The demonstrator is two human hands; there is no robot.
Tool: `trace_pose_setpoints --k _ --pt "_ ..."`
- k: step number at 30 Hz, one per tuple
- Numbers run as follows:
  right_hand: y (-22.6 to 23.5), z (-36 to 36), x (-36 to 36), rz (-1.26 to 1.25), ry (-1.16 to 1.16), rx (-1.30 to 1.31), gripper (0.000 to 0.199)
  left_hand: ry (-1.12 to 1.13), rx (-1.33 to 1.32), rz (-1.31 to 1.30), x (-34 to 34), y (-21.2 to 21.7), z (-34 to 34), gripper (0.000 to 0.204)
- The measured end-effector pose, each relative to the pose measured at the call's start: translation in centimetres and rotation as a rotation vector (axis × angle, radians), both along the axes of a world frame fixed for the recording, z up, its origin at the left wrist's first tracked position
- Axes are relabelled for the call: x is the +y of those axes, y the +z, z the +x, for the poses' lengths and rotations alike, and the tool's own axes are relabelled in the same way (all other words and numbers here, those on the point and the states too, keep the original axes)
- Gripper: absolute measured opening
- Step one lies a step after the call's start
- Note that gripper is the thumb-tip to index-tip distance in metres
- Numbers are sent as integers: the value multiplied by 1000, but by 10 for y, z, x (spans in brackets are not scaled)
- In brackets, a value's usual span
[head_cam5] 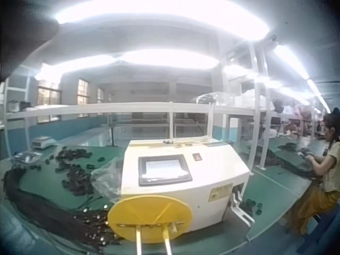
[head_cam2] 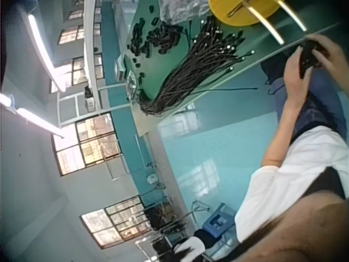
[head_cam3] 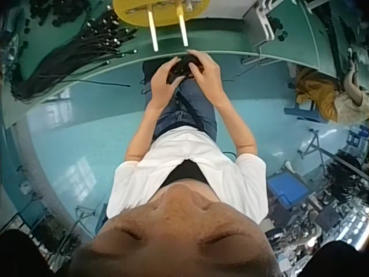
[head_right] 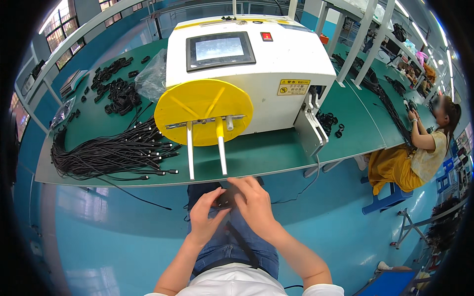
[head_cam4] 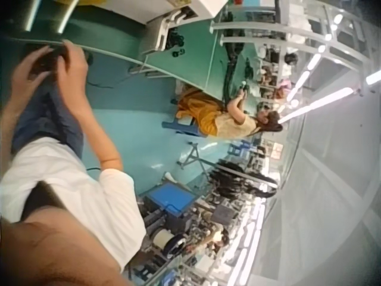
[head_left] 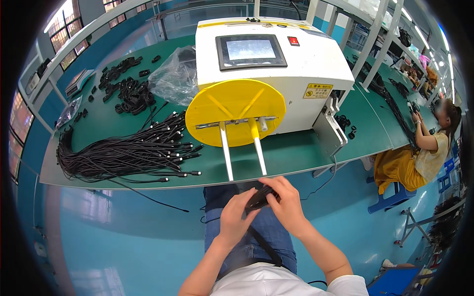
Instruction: Winding black electrical cables onto a specialized machine.
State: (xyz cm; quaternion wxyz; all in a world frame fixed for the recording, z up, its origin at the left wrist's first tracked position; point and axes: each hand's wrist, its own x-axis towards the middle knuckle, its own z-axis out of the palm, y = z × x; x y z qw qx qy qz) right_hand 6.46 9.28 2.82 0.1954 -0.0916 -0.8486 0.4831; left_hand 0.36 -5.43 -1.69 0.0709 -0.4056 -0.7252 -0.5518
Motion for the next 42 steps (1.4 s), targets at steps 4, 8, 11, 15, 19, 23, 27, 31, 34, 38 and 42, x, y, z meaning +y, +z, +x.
trace_pose_setpoints --k 4,8,11,15,19,23,27,31,34,38,42 --pt "-12 -10 8 189 27 98 34 -2 55 11 -1 11 1 65" --pt "-21 -14 4 120 35 115 30 125 19 -79 -3 26 6 66" --pt "-22 -26 -6 51 190 -77 41 195 143 -380 -7 24 3 62" --pt "11 -39 -13 -653 310 -215 55 -98 -1049 333 -42 8 -20 55" --pt "-6 -55 -1 -644 318 -251 64 -271 -1390 814 -86 13 -44 50" --pt "-39 -66 7 -619 327 -197 55 -193 -1349 836 -98 30 -54 48" --pt "-71 -80 17 -458 263 -141 41 107 -868 525 -111 56 -119 45" --pt "-71 -82 26 -594 270 -213 35 406 -476 327 -114 43 -257 54" --pt "-69 -87 29 -657 281 -270 35 782 -92 -56 -125 26 -368 63" --pt "-79 -95 33 -666 301 -346 37 1323 564 -36 -124 27 -441 43" --pt "-78 -90 37 -694 283 -361 36 584 -278 246 -100 50 -378 22"
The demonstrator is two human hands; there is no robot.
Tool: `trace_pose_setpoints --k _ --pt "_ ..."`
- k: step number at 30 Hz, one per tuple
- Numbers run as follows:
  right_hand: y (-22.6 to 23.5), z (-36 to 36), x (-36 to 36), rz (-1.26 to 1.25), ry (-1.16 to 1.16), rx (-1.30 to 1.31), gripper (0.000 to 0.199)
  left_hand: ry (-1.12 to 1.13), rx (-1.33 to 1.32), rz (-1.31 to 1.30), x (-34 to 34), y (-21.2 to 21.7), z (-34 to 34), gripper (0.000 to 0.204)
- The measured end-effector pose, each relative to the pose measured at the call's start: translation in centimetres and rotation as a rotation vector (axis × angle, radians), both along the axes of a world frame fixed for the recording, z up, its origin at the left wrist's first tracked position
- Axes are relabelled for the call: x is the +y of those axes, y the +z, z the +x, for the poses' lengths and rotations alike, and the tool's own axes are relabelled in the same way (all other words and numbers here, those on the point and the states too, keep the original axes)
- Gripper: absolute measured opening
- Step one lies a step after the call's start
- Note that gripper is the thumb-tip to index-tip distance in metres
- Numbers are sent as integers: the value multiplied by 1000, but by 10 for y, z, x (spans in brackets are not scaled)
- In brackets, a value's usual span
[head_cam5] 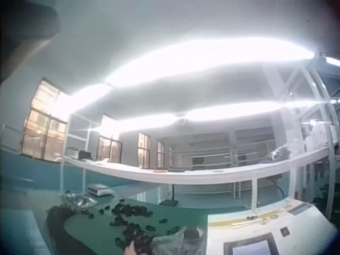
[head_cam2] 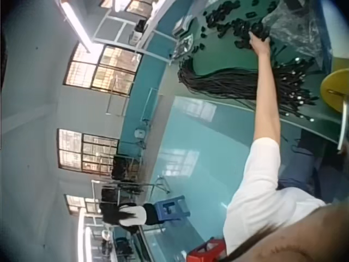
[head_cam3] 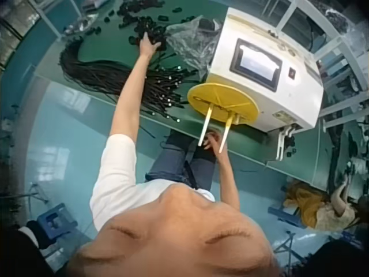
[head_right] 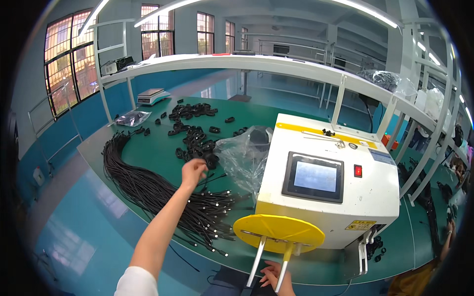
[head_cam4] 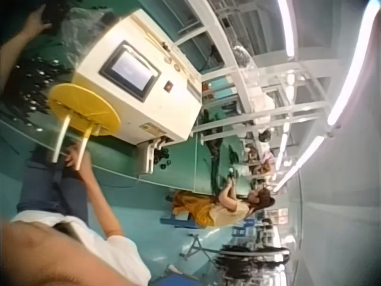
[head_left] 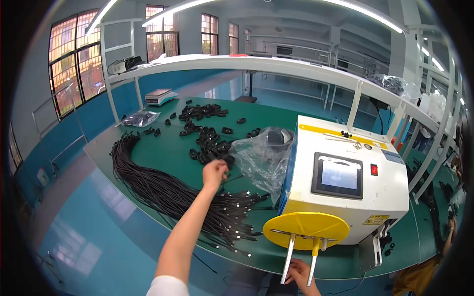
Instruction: Winding black electrical cables onto a specialized machine.
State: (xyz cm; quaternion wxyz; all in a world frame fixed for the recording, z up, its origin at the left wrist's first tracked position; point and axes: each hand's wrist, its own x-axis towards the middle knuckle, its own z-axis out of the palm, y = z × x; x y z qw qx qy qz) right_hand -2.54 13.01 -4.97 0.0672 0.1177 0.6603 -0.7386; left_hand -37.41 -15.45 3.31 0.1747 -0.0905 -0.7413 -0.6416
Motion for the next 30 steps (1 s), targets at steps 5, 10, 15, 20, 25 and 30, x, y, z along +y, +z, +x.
trace_pose_setpoints --k 5,10,15,20,25,30 --pt "10 7 -5 37 -57 41 33 36 -241 60 -14 14 190 27" --pt "11 11 -25 62 -1 97 29 -77 -455 1261 -92 -78 307 46" --pt "-13 60 -45 116 299 72 32 -583 -422 1340 -61 -30 348 78" --pt "-78 95 -45 1290 378 422 42 -784 -398 1280 -53 -21 354 79" --pt "-145 107 -21 1424 305 229 46 -857 -487 999 -38 -43 358 66" --pt "-119 97 -28 1349 88 246 38 -724 -436 -202 18 -129 376 37"
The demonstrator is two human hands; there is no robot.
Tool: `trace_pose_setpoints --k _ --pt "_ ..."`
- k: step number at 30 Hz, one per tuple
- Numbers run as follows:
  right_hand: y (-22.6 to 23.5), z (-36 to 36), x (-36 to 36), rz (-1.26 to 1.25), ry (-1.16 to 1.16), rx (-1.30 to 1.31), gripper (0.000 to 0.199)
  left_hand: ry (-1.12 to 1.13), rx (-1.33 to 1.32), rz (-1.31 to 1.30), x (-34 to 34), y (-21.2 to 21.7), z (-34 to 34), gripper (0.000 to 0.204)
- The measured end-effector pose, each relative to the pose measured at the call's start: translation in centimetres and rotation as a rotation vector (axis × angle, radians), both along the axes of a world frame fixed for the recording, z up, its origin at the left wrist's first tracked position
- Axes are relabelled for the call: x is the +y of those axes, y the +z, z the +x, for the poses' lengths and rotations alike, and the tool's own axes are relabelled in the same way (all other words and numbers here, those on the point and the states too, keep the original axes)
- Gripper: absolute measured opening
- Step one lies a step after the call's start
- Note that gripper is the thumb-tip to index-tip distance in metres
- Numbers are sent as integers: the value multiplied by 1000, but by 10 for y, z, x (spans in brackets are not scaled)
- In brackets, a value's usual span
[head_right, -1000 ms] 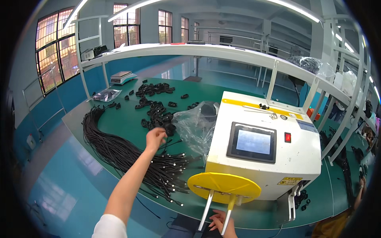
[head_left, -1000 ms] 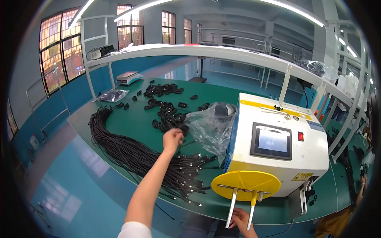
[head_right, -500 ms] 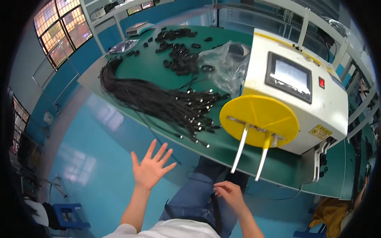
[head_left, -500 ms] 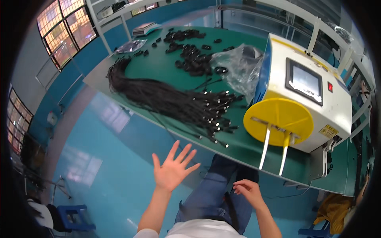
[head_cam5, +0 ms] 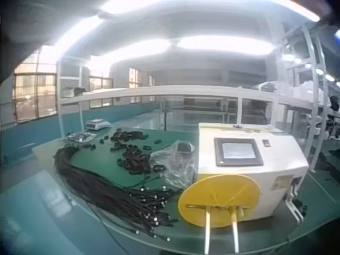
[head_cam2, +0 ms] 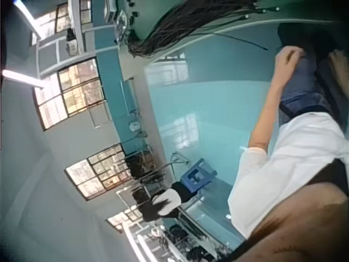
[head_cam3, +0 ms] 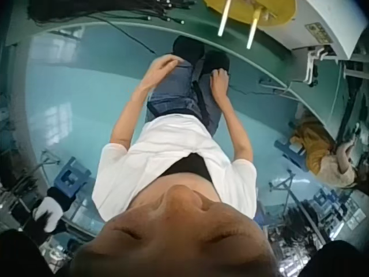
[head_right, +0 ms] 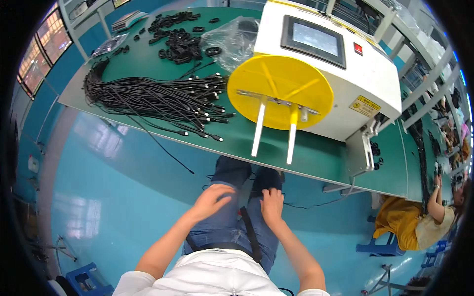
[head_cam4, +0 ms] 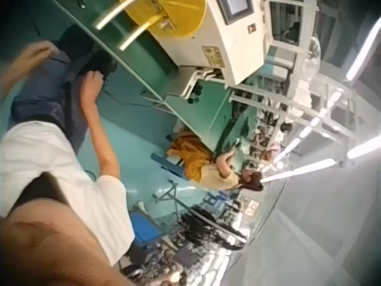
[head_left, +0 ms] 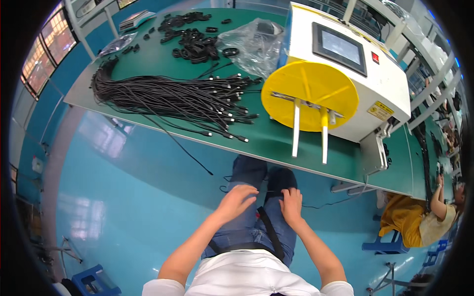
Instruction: Winding black electrical cables onto a specialized machine.
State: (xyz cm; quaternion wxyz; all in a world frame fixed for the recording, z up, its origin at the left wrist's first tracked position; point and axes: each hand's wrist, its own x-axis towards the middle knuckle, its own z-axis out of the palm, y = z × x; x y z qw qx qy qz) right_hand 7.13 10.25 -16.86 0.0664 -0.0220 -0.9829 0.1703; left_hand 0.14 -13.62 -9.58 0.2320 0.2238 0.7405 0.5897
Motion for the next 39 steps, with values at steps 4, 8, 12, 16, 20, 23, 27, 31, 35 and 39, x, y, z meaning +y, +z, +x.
trace_pose_setpoints --k 4,8,12,16,20,23,27,31,35,39 --pt "-20 -2 15 110 -2 58 27 -12 679 -267 41 -54 4 28" --pt "-22 0 23 102 65 14 18 -77 801 -453 46 -71 1 24" --pt "-6 8 36 89 180 34 12 -181 590 -478 15 -56 -3 19" --pt "-9 32 96 123 115 50 12 -55 347 -334 -66 4 -20 16" --pt "2 53 140 58 -76 82 7 78 103 -370 -141 43 -16 13" --pt "27 65 149 214 -16 149 3 187 -38 -406 -175 42 -7 12" --pt "98 71 135 -809 -246 -493 5 248 -222 -481 -208 28 -4 16" --pt "183 60 107 -957 -144 -517 10 111 -297 -549 -200 27 -13 21" --pt "236 40 81 -775 110 -416 16 -88 -235 -418 -165 44 -32 25" --pt "267 31 60 -682 334 -230 13 -313 -225 -292 -97 73 -46 30"
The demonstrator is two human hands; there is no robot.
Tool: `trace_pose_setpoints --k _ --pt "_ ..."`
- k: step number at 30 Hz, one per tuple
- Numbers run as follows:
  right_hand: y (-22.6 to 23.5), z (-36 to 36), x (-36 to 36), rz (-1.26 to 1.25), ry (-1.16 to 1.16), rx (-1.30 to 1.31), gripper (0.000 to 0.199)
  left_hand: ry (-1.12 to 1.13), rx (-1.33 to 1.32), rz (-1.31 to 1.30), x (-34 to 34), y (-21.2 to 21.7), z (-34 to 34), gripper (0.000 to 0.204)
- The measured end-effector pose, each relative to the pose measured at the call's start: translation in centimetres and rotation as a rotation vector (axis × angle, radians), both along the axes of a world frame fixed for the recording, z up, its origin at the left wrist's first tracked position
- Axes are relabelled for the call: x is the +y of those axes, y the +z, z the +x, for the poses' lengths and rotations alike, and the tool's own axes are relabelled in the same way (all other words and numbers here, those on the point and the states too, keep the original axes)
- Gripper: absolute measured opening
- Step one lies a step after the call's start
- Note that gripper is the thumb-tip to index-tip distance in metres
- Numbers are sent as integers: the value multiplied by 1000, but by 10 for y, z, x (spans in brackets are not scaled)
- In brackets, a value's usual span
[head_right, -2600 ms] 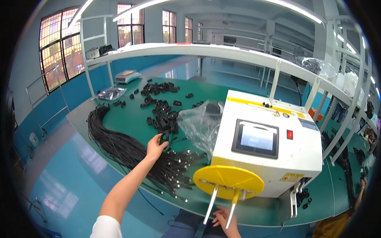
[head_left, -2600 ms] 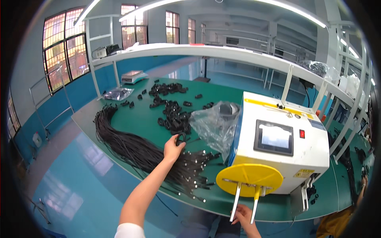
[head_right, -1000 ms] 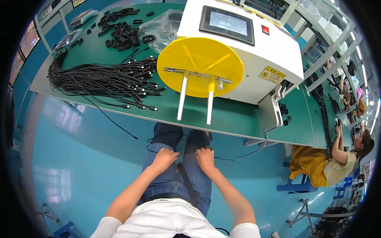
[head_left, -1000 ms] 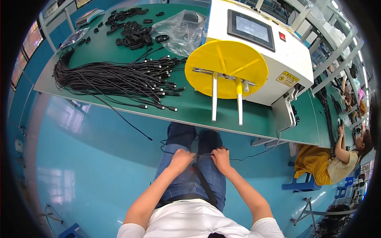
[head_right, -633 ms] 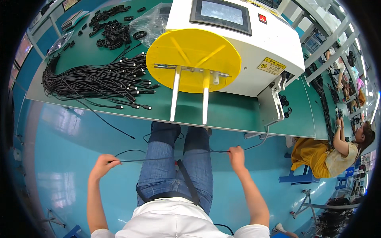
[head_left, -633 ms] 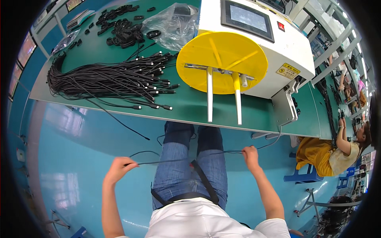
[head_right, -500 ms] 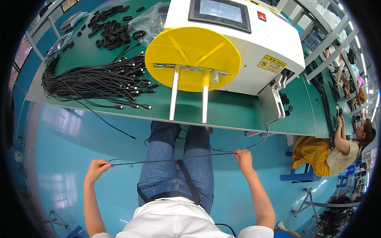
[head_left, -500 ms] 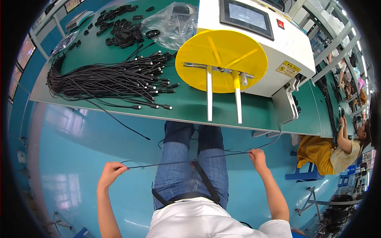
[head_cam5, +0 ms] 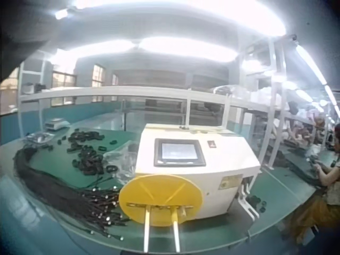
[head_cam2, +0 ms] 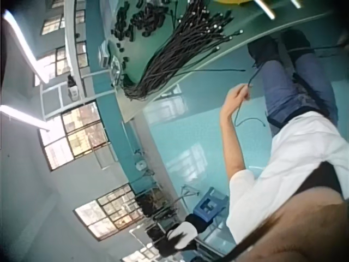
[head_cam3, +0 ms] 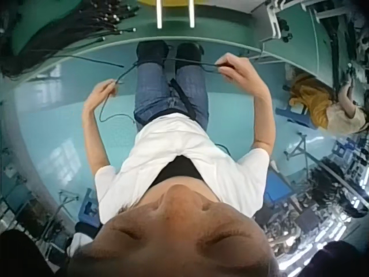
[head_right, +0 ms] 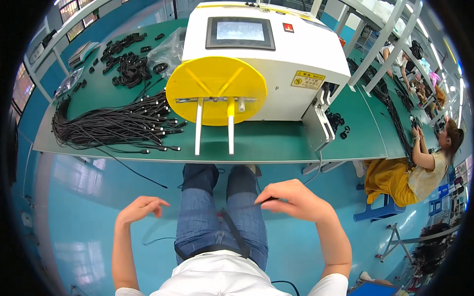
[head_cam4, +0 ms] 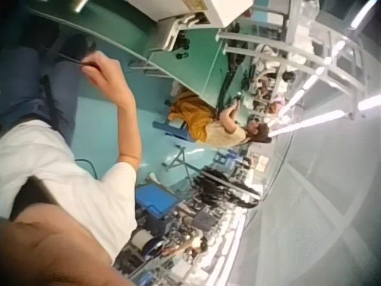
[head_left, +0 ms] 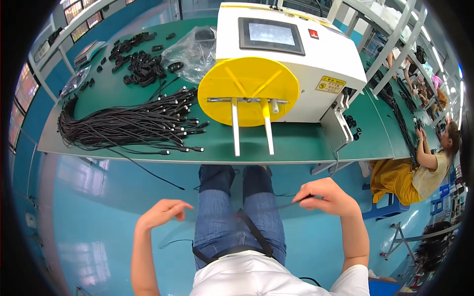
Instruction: Winding black electrical cables onto a specialized machine.
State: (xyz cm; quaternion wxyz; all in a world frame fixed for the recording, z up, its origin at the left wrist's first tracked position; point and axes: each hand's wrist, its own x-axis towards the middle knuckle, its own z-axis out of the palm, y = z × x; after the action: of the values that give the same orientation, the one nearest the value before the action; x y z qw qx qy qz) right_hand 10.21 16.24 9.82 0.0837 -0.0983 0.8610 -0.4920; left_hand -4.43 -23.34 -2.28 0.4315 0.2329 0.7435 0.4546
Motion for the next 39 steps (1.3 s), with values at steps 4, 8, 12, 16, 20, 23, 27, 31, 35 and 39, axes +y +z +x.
trace_pose_setpoints --k 4,8,12,16,20,23,27,31,35,39 --pt "8 -16 -23 38 122 365 12 -120 93 316 61 46 17 32" --pt "15 -31 -49 103 51 550 13 -91 556 578 118 88 35 27" --pt "39 -36 -36 188 -76 744 15 -4 404 484 113 128 30 18" --pt "31 -56 -19 221 -368 784 16 179 789 468 117 154 -13 11" --pt "-23 -99 -12 196 -486 801 15 348 948 469 144 162 -57 11" --pt "-38 -111 -14 166 -534 771 13 347 962 483 155 155 -74 12" --pt "-44 -122 -9 236 -574 745 13 365 925 483 166 150 -84 12" --pt "-41 -137 -5 263 -588 757 12 383 970 384 172 155 -87 13" --pt "-41 -144 -3 173 -624 719 11 375 1036 263 174 158 -85 14" --pt "-42 -147 -2 188 -624 715 11 385 1033 284 167 143 -92 14"
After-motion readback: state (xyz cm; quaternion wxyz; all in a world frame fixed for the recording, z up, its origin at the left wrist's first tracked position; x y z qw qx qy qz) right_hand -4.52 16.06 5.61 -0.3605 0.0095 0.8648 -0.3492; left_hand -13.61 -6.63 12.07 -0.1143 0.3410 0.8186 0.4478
